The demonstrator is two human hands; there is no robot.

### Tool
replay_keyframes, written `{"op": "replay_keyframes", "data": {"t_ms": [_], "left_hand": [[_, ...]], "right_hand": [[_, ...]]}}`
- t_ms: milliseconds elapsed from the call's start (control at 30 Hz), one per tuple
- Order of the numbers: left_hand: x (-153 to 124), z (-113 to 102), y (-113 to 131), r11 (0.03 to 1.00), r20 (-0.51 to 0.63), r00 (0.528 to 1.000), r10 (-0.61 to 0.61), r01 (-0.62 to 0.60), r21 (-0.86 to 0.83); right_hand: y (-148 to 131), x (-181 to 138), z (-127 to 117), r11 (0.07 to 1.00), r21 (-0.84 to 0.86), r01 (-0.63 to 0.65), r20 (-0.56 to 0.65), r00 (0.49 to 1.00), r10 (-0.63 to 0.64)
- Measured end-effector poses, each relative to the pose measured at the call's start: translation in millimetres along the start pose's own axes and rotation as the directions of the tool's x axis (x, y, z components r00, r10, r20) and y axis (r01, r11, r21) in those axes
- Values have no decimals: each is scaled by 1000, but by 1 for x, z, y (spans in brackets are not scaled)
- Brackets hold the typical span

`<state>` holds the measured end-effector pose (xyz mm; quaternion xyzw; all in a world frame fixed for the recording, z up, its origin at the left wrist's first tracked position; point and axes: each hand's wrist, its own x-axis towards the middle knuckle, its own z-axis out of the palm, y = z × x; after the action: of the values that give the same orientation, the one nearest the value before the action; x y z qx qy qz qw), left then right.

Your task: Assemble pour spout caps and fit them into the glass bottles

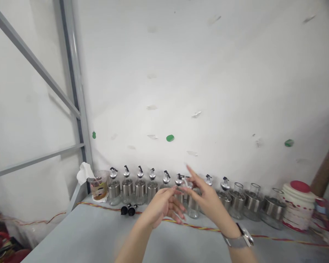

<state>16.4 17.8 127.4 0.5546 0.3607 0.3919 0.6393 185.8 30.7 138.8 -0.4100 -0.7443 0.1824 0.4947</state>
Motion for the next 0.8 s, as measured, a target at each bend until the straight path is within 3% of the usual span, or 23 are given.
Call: {"op": "replay_keyframes", "data": {"t_ms": [67, 100, 133, 167, 267, 367, 433, 500, 600, 800], "left_hand": [[-2, -15, -2, 913, -100, 992, -83, 116, 390], [-2, -25, -4, 742, -227, 971, -75, 207, 637], [-2, -37, -8, 462, -395, 918, -34, 365, 808], [0, -49, -13, 342, -488, 873, -13, 463, 818], [6, -85, -29, 168, -625, 781, -9, 617, 768], [11, -110, -43, 68, -649, 754, -96, 656, 752], [14, -119, -49, 18, -639, 757, -139, 647, 762], [16, -123, -55, -31, -633, 755, -168, 638, 769], [19, -122, -61, -106, -627, 752, -203, 620, 777], [25, -113, -66, -173, -617, 755, -223, 592, 787]], "right_hand": [[9, 1, -21, 1000, -17, -6, -167, 986, 3], [15, 0, -34, 1000, -30, 2, -267, 964, -10], [22, -2, -49, 998, -56, 2, -362, 932, -22], [31, -5, -64, 997, -82, -15, -455, 890, -24], [61, -18, -104, 979, -135, -152, -700, 714, 15], [94, -30, -128, 966, -29, -256, -794, 593, 133], [118, -32, -134, 971, 125, -206, -819, 530, 218], [141, -31, -134, 963, 215, -161, -790, 551, 268], [165, -27, -129, 958, 199, -206, -743, 606, 284], [171, -26, -116, 967, 32, -254, -692, 692, 204]]}}
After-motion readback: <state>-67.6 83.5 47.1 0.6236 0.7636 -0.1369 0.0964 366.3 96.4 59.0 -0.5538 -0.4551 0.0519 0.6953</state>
